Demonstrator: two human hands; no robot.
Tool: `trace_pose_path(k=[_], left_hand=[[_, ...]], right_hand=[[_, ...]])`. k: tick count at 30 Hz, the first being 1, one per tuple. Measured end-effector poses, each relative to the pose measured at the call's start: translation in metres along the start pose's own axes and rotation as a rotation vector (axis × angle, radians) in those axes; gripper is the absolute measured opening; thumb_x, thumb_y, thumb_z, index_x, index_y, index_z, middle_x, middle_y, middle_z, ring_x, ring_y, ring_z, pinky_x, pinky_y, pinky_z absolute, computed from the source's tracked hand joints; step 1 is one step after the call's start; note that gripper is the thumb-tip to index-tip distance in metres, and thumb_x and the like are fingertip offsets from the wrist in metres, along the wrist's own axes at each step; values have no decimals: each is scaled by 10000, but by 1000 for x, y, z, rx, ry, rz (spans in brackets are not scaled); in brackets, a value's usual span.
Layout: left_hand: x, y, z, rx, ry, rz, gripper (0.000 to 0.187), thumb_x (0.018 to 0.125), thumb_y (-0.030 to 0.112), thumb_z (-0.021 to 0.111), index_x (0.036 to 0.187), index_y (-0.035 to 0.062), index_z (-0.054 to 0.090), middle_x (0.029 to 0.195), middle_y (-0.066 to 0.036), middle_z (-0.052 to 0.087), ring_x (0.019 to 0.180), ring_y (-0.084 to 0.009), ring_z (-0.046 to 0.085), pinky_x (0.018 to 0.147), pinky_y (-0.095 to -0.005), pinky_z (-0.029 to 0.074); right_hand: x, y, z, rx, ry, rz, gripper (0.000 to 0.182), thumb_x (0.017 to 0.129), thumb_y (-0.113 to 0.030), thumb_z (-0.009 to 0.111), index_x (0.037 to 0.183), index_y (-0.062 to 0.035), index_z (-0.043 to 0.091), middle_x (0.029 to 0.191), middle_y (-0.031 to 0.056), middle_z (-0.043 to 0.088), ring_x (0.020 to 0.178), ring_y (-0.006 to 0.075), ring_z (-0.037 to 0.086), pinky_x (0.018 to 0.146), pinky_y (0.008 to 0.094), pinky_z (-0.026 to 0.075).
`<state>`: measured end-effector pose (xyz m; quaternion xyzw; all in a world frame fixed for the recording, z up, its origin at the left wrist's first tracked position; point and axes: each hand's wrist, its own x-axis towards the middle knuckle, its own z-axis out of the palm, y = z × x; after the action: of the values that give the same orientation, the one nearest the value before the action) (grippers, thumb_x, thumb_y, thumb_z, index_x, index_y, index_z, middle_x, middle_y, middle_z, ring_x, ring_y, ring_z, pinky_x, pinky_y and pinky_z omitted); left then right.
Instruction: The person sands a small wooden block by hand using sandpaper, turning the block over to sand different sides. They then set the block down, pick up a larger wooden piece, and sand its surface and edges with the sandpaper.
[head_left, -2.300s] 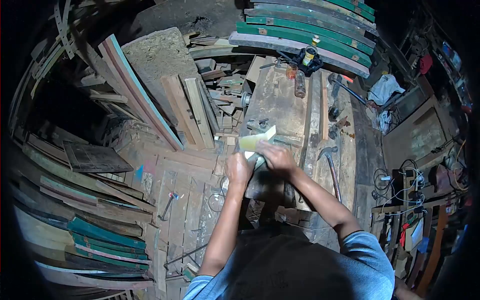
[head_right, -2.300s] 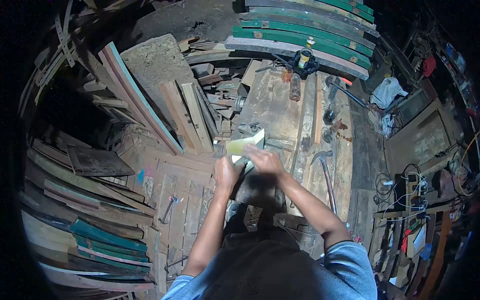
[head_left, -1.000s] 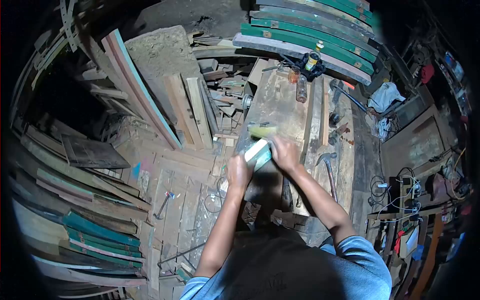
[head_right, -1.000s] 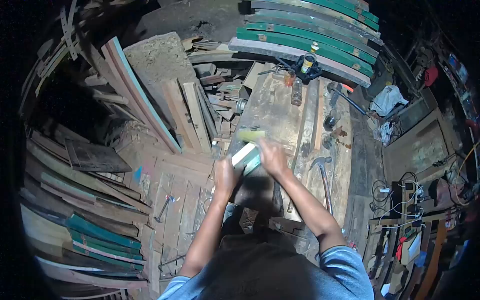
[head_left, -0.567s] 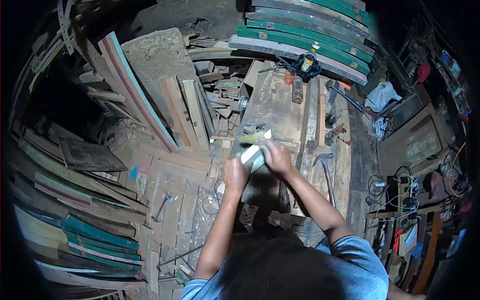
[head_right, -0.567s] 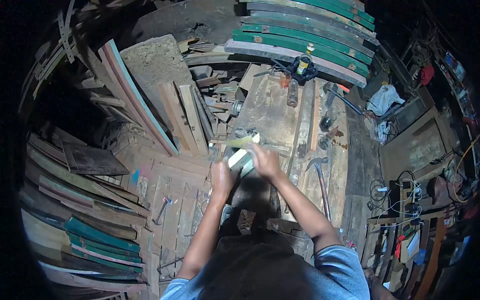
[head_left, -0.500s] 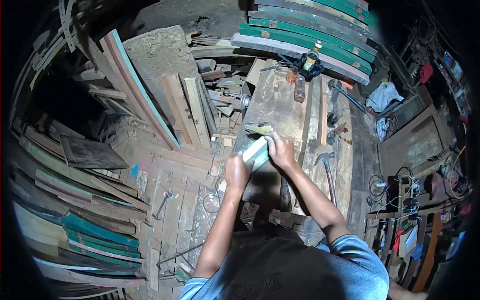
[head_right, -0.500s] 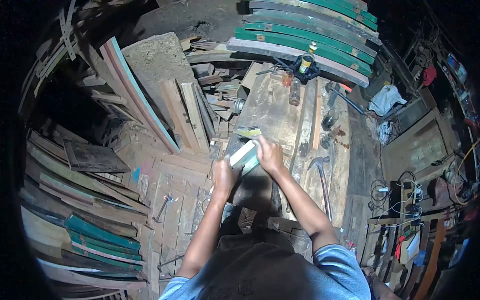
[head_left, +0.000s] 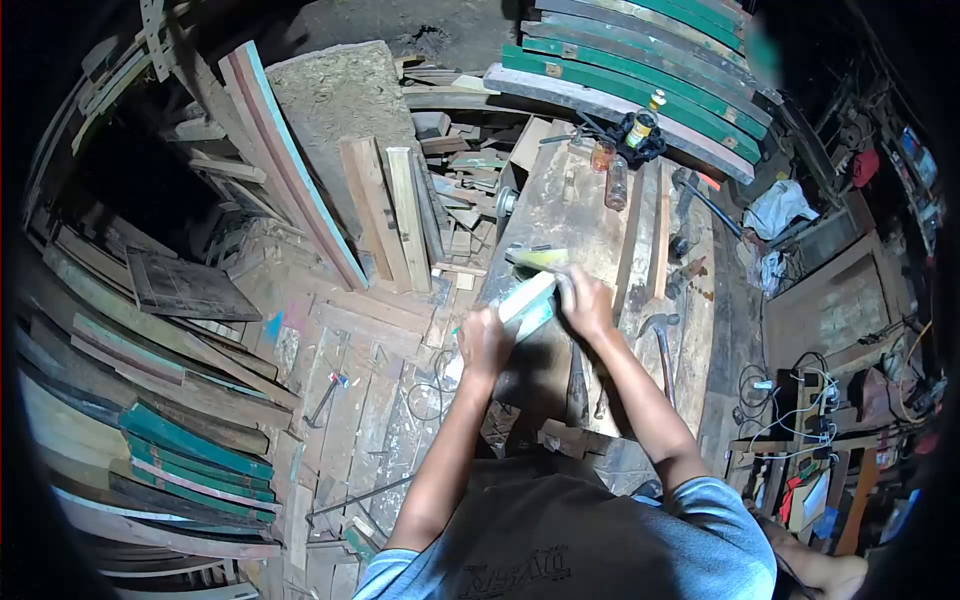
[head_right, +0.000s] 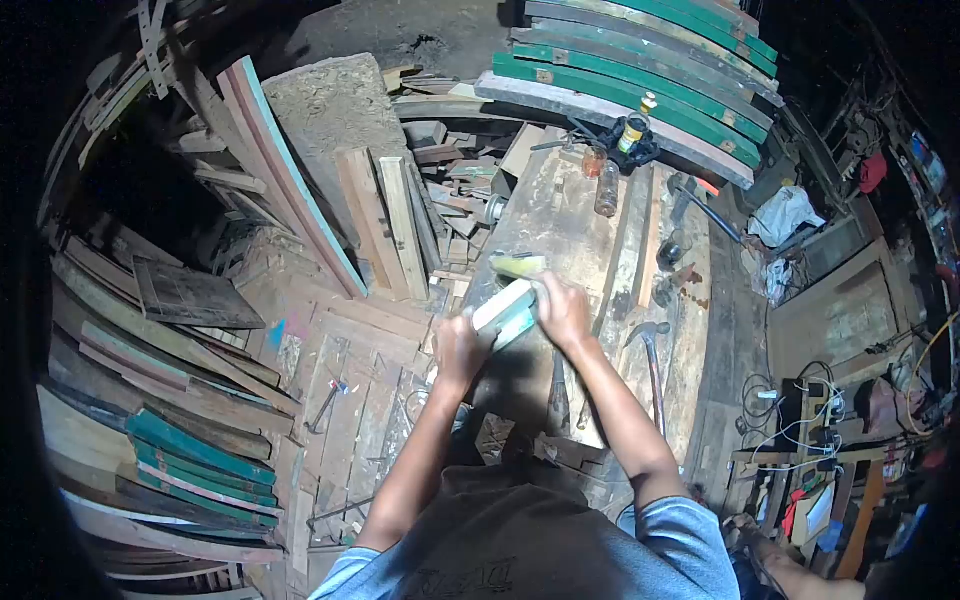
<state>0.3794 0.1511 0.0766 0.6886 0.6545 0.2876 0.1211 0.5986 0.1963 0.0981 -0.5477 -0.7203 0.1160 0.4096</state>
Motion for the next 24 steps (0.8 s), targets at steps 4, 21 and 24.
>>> trace_pose_path(k=[4, 21, 24], left_hand=[[-1, -11, 9, -49, 87, 109, 393, 859, 386, 888, 943, 14, 792, 829, -248, 766, 783, -478, 760, 709, -594, 612], [9, 5, -17, -44, -11, 40, 343, 812, 261, 932, 988, -3, 803, 901, -276, 781, 836, -476, 776, 747, -562, 628], [4, 8, -13, -42, -1, 37, 325, 785, 216, 931, 950, -25, 789, 856, -295, 765, 792, -475, 773, 718, -545, 627]], right_hand=[[-20, -21, 10, 74, -72, -456, 209, 1038, -75, 686, 1231, -71, 767, 1153, 208, 817, 1016, 415, 808, 855, 497, 657], [-26, -10, 12, -33, -109, -343, 237, 1026, -120, 721, 1258, -126, 769, 1178, 157, 834, 986, 370, 826, 881, 471, 692], [1, -3, -2, -154, -161, 204, 255, 1007, -77, 713, 1252, -127, 767, 1225, 141, 822, 1047, 351, 821, 916, 461, 679]])
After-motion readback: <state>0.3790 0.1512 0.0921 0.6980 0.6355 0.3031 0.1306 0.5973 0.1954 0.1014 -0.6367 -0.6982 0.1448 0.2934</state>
